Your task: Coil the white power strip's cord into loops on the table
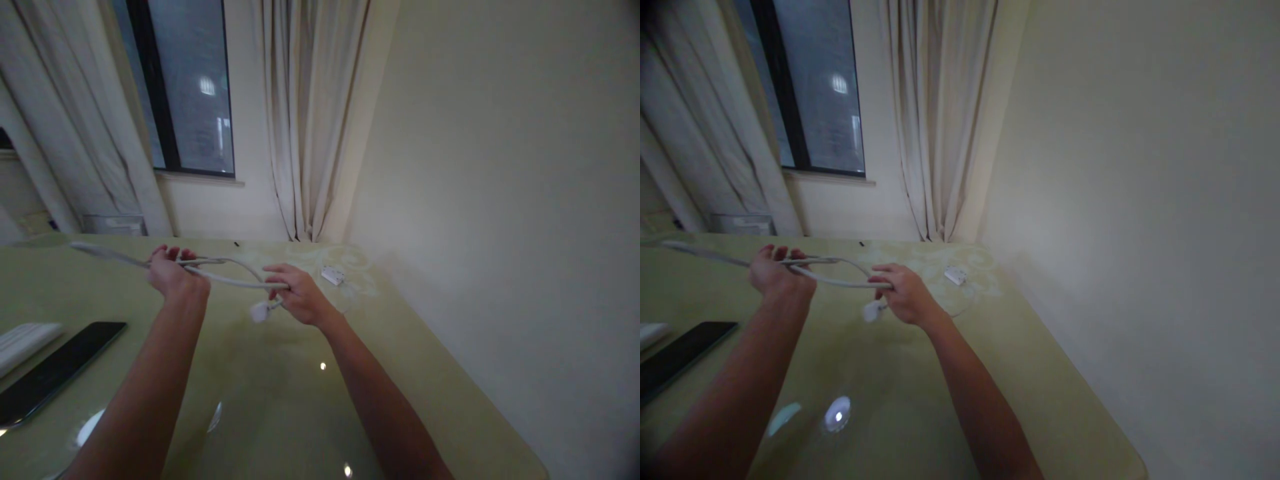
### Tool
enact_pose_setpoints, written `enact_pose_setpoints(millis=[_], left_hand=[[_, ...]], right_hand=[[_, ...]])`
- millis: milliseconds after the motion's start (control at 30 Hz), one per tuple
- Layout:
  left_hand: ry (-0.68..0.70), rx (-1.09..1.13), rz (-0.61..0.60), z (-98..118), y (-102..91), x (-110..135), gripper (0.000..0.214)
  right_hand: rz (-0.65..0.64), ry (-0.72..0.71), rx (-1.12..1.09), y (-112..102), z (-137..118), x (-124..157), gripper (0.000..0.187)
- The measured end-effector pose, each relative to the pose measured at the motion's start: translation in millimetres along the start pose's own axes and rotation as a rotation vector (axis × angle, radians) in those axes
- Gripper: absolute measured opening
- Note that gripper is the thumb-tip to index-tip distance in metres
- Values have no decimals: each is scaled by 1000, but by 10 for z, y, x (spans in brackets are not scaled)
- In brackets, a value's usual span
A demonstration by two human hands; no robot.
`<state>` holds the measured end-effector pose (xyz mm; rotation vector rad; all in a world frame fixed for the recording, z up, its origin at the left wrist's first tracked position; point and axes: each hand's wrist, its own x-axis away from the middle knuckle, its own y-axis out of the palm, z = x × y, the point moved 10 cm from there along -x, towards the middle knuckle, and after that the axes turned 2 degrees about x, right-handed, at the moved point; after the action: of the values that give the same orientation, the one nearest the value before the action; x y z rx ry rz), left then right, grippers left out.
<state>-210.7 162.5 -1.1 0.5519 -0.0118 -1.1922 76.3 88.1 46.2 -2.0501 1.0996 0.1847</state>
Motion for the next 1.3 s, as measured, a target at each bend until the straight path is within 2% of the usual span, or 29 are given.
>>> enact_pose_setpoints(millis=[67, 133, 200, 267, 367, 467, 567, 633, 700, 767, 833, 900, 967, 1033, 1100, 1200, 1300], left_hand=[[87, 47, 182, 84, 4, 63, 28], [160, 77, 367, 159, 72, 218, 23], [189, 30, 359, 227, 325, 349, 24], [166, -54, 265, 255, 594, 438, 28], [152, -175, 171, 276, 788, 525, 25], [125, -273, 154, 244, 798, 559, 19], [95, -342, 130, 216, 850, 594, 21], [59, -326, 109, 216, 939, 641, 21], [21, -276, 97, 244, 1054, 721, 21], [4, -213, 74, 303, 1199, 837, 24], [-13, -169, -9, 333, 1402, 975, 30], [-29, -164, -130, 317, 1625, 1113, 35], [-37, -166, -196, 274, 1759, 1196, 31], [-64, -124, -173, 216, 1757, 1182, 23], [-95, -44, -101, 184, 1651, 1092, 17], [-57, 60, 43, 280, 1348, 901, 8], [3, 108, 194, 422, 968, 748, 7]], right_hand=[[116, 102, -206, -167, 83, 0, 29], [144, 208, -444, -239, 149, 28, 39], [160, 250, -630, -308, 124, 62, 42], [187, 240, -743, -407, 26, 98, 36], [197, 227, -785, -520, -163, 159, 32], [292, 184, -626, -691, -359, 241, 30], [458, 79, -267, -886, -630, 355, 24], [505, 13, 2, -897, -823, 407, 22], [494, -5, 224, -810, -921, 407, 22], [443, 34, 382, -667, -881, 353, 24], [370, 98, 475, -503, -743, 265, 27], [310, 154, 506, -374, -577, 184, 27], [299, 188, 454, -342, -438, 143, 22], [288, 202, 320, -379, -334, 145, 22], [194, 190, 195, -394, -283, 160, 34], [21, 146, 172, -419, -302, 213, 40], [-34, 83, 277, -507, -368, 254, 23]])
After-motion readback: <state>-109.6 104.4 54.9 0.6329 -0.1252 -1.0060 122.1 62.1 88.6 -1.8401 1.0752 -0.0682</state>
